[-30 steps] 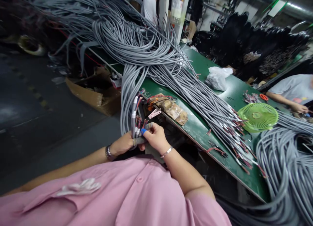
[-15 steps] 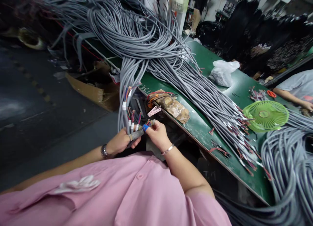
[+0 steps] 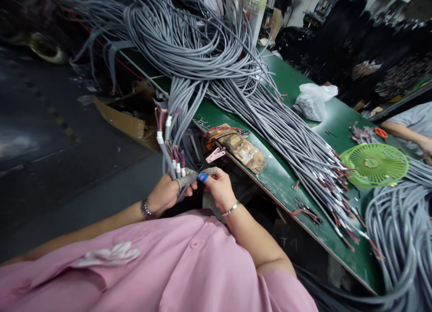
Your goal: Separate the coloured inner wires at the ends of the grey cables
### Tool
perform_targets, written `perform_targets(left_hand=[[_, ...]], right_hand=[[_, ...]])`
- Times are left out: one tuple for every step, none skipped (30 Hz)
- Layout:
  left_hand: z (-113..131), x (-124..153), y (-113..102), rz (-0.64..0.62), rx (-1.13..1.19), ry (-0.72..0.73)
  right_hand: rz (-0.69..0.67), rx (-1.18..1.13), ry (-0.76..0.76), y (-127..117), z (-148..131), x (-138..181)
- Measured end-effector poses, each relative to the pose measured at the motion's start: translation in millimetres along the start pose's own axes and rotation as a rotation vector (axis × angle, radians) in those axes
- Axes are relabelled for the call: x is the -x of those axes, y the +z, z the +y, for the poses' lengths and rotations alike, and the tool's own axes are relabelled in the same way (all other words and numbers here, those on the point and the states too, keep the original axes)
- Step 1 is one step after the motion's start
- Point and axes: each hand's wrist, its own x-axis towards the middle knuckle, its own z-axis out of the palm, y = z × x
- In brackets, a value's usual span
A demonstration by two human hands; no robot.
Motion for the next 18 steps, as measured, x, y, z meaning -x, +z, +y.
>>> perform_targets(left_hand=[[0, 0, 0, -0.022, -0.010, -0.005], [-1, 0, -1, -0.065, -0.042, -0.013], [-2, 0, -3, -0.120, -0.087, -0.023], [-2, -1, -4, -0.175, -0.132, -0.031], [-3, -1, -5, -0.213, -0.168, -0.037], [-3, -1, -7, -0.227, -0.184, -0.038], [-4, -1, -8, -0.213, -0.176, -0.034], [-4, -1, -9, -0.182, -0.146, -0.028], [-5, -2, -9, -0.142, -0.104, -0.021], [-5, -2, -10, -0.102, -0.055, -0.014], [-5, -3, -10, -0.067, -0.007, -0.006], [-5, -3, -10, -0.040, 0.035, 0.002], [-5, -3, -10, -0.016, 0.070, 0.011], [-5, -3, -10, 0.005, 0.097, 0.020], [-4, -3, -10, 0.024, 0.118, 0.029], [-4, -3, -10, 0.042, 0.135, 0.038], [-3, -3, -10, 0.056, 0.151, 0.046], [-3, -3, -9, 0.068, 0.165, 0.052]], right_hand=[[0.002, 0.013, -0.010, 1, 0, 0], [-0.003, 0.033, -0.025, 2, -1, -1], [-0.018, 0.057, -0.040, 4, -3, -1], [-0.039, 0.081, -0.053, 5, -5, -2], [-0.060, 0.100, -0.062, 6, -6, -2], [-0.071, 0.113, -0.068, 7, -7, -3], [-0.071, 0.120, -0.069, 8, -7, -4], [-0.058, 0.121, -0.068, 8, -7, -4], [-0.040, 0.119, -0.063, 8, -6, -5], [-0.021, 0.113, -0.057, 7, -5, -5], [-0.008, 0.103, -0.048, 7, -3, -4], [0.000, 0.092, -0.039, 7, -2, -4], [0.005, 0.081, -0.034, 7, 0, -2], [0.006, 0.076, -0.032, 7, 0, -1], [0.003, 0.078, -0.036, 8, 0, 1], [-0.001, 0.083, -0.047, 9, 0, 2], [-0.006, 0.091, -0.063, 10, -1, 4], [-0.011, 0.100, -0.080, 11, -1, 5]])
